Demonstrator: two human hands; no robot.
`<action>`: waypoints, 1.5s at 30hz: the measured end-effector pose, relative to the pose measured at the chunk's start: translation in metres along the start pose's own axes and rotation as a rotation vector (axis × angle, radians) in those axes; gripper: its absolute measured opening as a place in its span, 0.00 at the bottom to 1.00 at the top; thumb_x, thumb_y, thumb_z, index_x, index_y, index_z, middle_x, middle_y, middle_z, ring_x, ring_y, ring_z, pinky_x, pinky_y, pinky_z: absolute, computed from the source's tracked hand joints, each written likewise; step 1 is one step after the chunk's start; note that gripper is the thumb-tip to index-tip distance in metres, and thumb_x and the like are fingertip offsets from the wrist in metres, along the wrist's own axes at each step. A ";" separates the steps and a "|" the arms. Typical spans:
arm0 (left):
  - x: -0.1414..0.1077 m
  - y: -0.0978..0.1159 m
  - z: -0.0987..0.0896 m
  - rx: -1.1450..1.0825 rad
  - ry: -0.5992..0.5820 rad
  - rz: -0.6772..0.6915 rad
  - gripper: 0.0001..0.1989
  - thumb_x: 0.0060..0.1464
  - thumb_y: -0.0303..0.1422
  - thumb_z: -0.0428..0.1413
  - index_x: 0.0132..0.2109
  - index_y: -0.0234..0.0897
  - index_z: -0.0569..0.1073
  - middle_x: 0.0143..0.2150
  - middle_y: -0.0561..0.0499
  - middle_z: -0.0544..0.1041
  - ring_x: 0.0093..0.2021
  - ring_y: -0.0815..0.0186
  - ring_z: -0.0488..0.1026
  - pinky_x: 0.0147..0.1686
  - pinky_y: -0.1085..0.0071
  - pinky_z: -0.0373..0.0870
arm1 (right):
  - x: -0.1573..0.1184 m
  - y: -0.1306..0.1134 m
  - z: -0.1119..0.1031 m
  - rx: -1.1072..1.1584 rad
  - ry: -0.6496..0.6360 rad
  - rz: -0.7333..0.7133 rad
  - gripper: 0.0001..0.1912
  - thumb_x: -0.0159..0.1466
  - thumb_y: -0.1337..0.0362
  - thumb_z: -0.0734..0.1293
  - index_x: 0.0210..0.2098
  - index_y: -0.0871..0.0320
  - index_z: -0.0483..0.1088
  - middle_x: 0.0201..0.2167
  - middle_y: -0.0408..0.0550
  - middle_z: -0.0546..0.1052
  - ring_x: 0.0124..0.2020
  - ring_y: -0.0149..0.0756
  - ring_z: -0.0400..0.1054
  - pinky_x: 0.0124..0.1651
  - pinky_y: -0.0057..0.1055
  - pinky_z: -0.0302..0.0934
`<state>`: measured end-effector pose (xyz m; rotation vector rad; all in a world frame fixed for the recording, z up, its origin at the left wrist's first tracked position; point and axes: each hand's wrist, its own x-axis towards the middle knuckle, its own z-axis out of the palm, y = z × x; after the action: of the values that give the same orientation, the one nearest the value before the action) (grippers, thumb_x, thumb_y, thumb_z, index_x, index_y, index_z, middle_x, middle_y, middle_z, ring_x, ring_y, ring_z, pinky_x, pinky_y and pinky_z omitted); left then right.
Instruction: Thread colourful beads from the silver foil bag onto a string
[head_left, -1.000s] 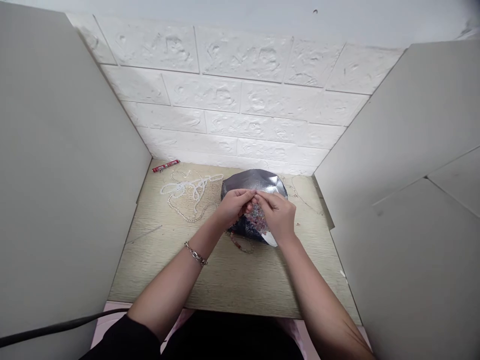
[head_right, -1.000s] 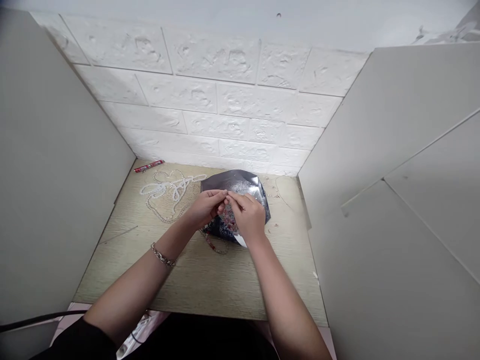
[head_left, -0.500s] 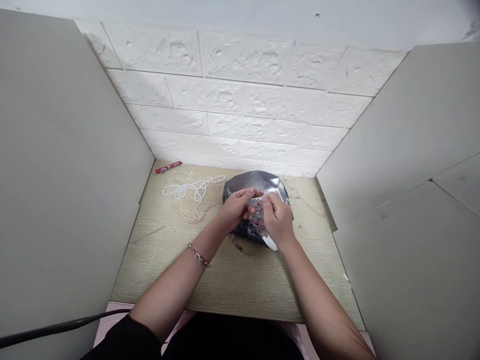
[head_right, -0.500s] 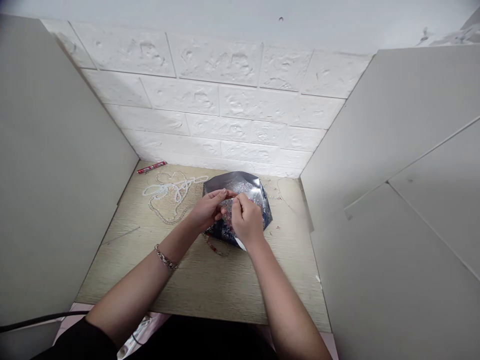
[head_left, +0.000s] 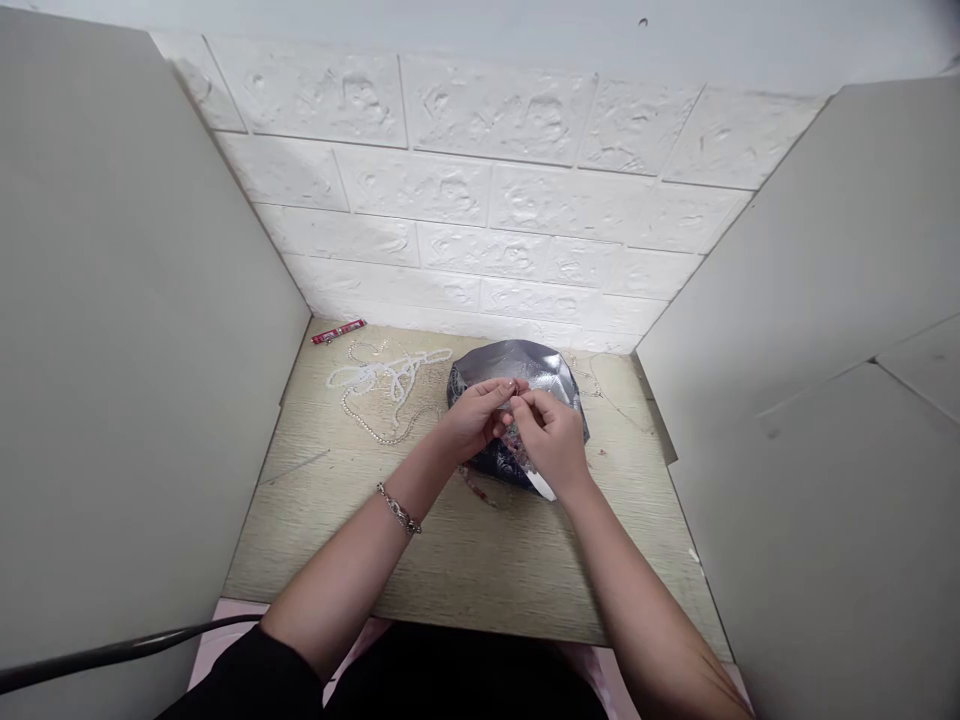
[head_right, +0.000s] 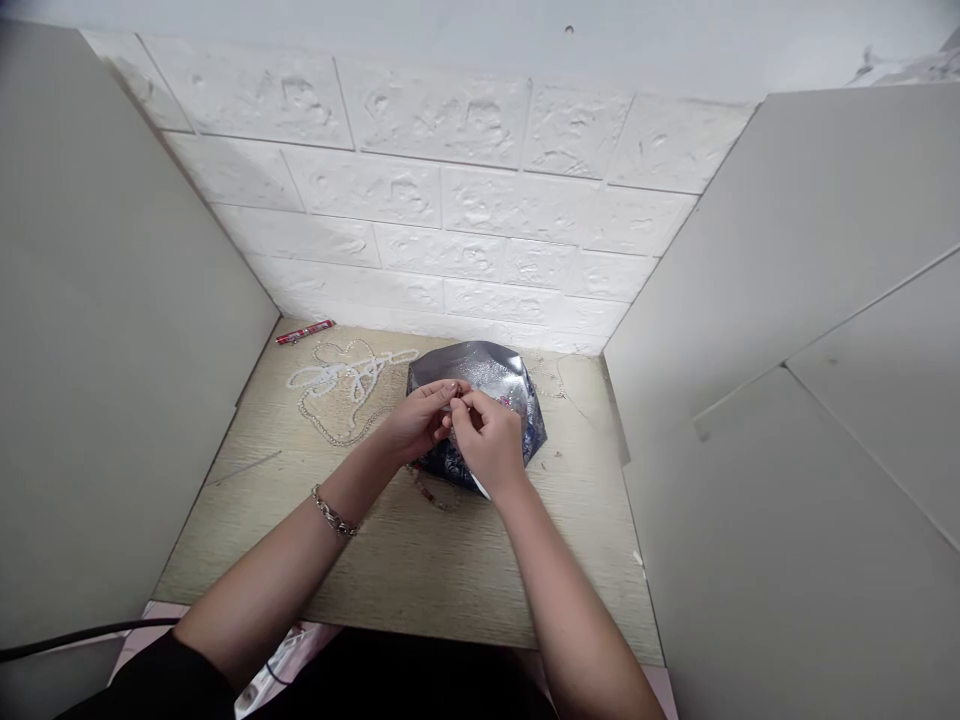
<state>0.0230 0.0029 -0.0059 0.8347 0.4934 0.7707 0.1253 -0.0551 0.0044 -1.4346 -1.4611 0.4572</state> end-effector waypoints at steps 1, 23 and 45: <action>0.000 0.000 0.000 0.005 0.000 0.004 0.13 0.42 0.37 0.58 0.33 0.30 0.70 0.18 0.58 0.65 0.14 0.81 0.59 0.10 0.85 0.53 | 0.000 0.000 0.000 0.033 -0.013 0.015 0.12 0.57 0.60 0.58 0.21 0.58 0.65 0.18 0.40 0.70 0.19 0.25 0.60 0.26 0.23 0.54; 0.000 -0.003 0.002 0.024 0.018 -0.002 0.16 0.40 0.39 0.59 0.34 0.31 0.69 0.17 0.59 0.63 0.15 0.80 0.59 0.13 0.83 0.56 | 0.002 0.006 0.004 0.164 -0.068 0.134 0.13 0.57 0.59 0.57 0.20 0.59 0.63 0.17 0.41 0.70 0.19 0.27 0.62 0.25 0.25 0.56; -0.001 -0.002 0.002 0.053 -0.011 -0.018 0.15 0.42 0.39 0.58 0.35 0.31 0.70 0.16 0.58 0.63 0.15 0.79 0.60 0.14 0.83 0.58 | 0.002 0.003 0.003 0.220 -0.042 0.137 0.15 0.57 0.57 0.58 0.19 0.59 0.61 0.17 0.41 0.68 0.19 0.28 0.64 0.26 0.26 0.59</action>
<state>0.0246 0.0005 -0.0064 0.8820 0.5128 0.7389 0.1246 -0.0517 0.0008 -1.3588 -1.3057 0.7148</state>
